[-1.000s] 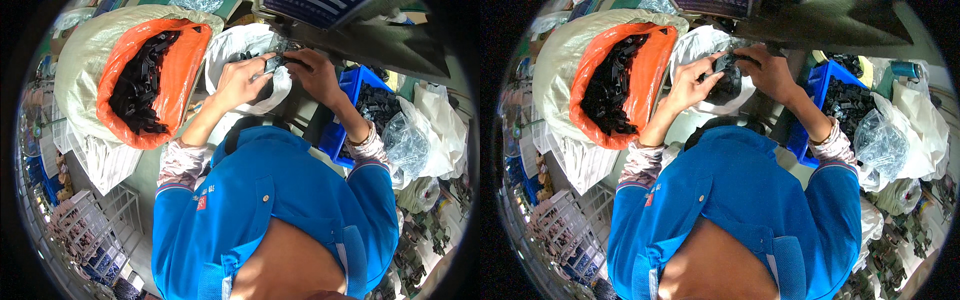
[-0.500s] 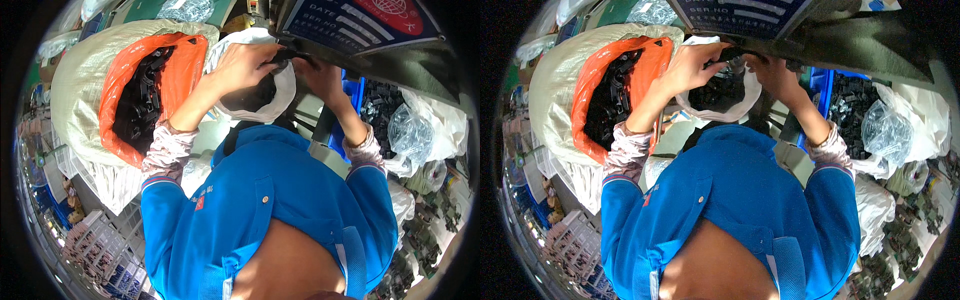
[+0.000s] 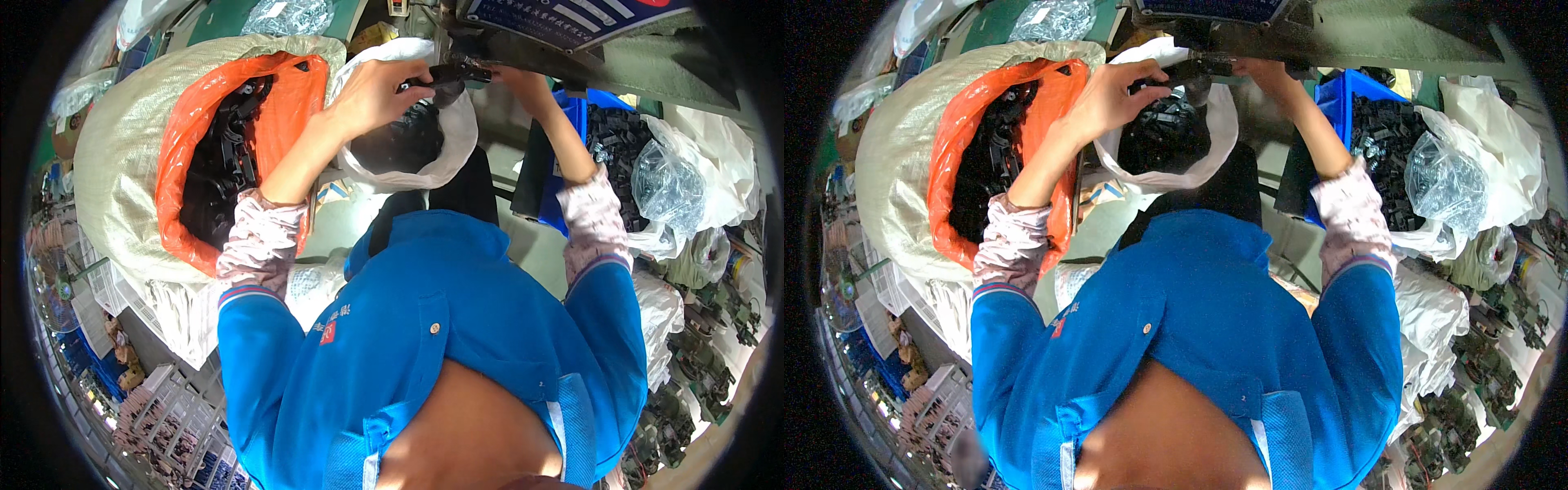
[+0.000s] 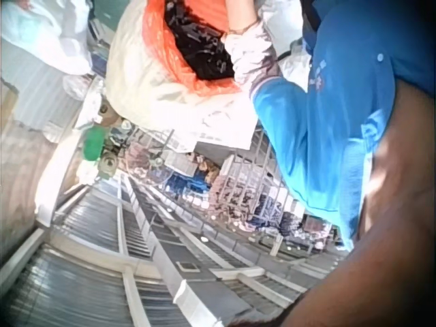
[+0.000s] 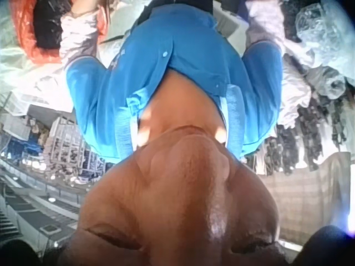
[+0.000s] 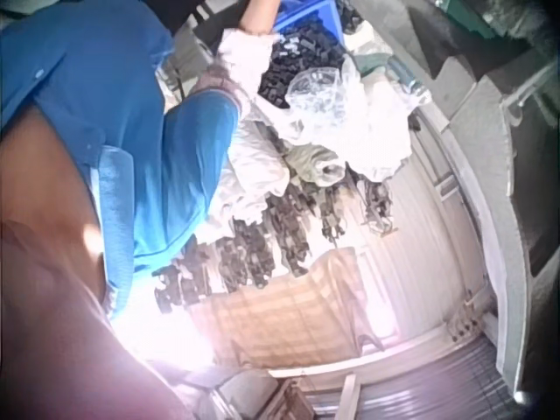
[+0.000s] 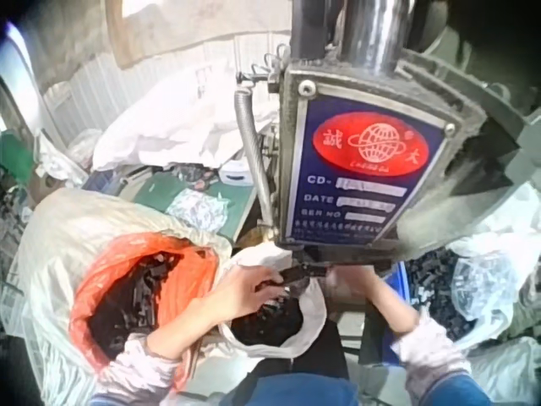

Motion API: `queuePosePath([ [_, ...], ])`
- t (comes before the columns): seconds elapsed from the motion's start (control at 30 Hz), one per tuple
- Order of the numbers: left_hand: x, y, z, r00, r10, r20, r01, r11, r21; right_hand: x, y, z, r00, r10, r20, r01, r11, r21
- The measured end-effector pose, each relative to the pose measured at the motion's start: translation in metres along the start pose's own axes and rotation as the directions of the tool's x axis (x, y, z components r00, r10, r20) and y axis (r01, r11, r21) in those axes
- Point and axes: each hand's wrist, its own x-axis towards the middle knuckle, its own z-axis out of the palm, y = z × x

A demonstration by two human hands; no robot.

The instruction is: The person repeatedly picks small black plastic components from a blue bin, attaches a smaller piece to each, and places the assembled units into a white sack. The process continues throughout the clip with consistent hand movements and no visible tools.

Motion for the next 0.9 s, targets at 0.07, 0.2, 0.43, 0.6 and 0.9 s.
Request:
queuePosePath([
  [0.07,0.002,0.003,-0.004,1.0,0.004,0.006,-0.004,1.0,0.013,0.03,0.027,0.015,0.979,-0.189,0.076,0.145,0.383,-0.912],
  [0.2,0.003,0.002,-0.005,0.999,0.047,-0.011,-0.046,0.998,0.035,0.042,0.035,0.02,0.984,0.066,0.164,0.079,0.665,-0.743],
  [0.43,-0.005,-0.014,0.001,0.994,0.085,-0.062,-0.082,0.995,0.057,0.05,0.053,0.04,0.948,0.262,0.183,0.004,0.562,-0.827],
  [0.6,-0.007,-0.003,0.015,0.906,0.342,-0.251,-0.301,0.935,0.186,0.058,0.148,0.038,0.994,-0.082,-0.065,0.016,0.734,-0.679],
  [0.9,-0.138,-0.092,-0.029,0.64,-0.431,-0.635,0.607,0.792,0.074,0.043,0.083,0.037,0.899,0.285,-0.332,-0.222,0.951,0.214],
])
